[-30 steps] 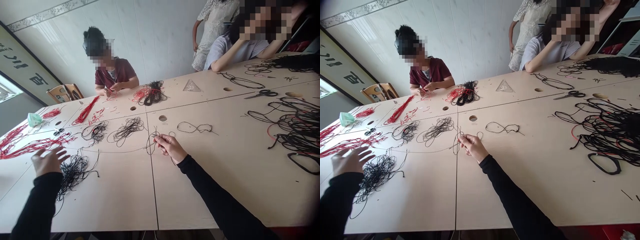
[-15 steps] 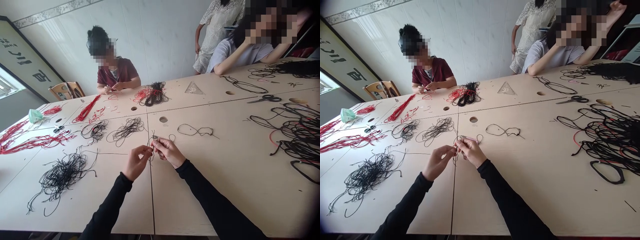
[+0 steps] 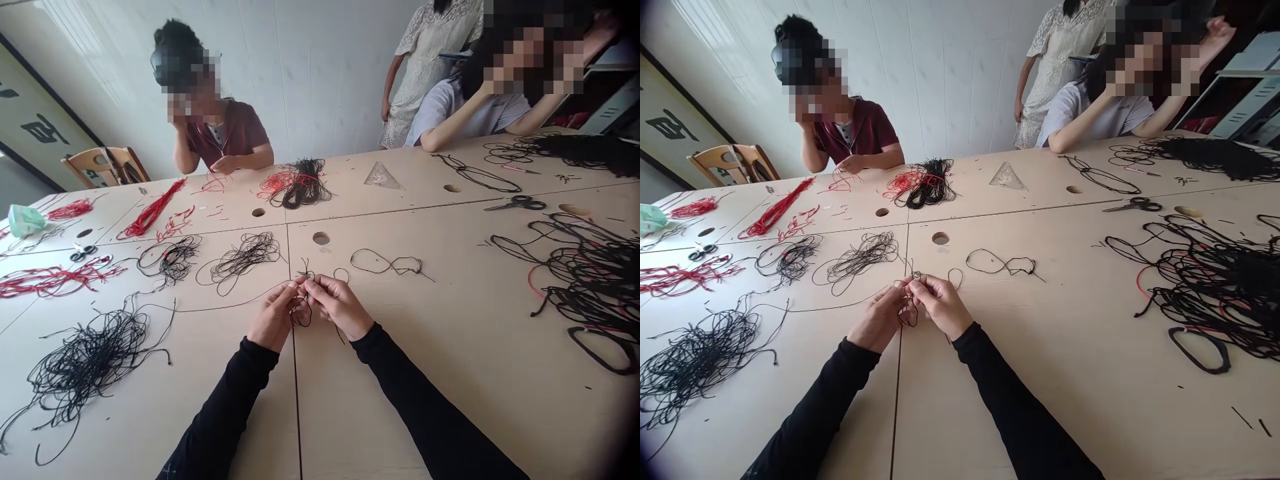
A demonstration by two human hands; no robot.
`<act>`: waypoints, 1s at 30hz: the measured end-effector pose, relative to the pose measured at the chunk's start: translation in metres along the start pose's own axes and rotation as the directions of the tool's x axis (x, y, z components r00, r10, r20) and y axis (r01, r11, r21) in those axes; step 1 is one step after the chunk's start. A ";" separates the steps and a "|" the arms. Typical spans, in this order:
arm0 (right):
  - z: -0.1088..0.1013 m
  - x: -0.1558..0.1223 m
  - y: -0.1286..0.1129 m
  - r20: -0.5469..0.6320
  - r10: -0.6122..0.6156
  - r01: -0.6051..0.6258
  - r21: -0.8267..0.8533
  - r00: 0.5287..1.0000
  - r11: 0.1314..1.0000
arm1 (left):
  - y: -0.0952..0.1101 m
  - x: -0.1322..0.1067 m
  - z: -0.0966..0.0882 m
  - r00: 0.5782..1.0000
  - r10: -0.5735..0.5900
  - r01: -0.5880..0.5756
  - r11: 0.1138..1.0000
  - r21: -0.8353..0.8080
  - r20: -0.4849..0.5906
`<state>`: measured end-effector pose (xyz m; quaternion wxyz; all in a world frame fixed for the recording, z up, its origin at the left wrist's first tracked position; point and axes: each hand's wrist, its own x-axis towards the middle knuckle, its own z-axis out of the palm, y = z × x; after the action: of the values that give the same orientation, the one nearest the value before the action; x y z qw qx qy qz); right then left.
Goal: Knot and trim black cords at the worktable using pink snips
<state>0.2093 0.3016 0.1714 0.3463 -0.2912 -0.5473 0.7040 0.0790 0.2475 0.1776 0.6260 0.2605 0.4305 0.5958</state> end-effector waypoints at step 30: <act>0.002 -0.003 -0.005 0.009 0.089 -0.089 0.123 0.996 0.988 | 0.139 -0.069 -0.143 0.667 0.465 0.444 0.379 0.812 -0.582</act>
<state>0.2101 0.2988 0.1773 0.3308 -0.2921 -0.4898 0.7519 -0.1098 0.1756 0.2391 0.1278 0.2972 0.8967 0.3020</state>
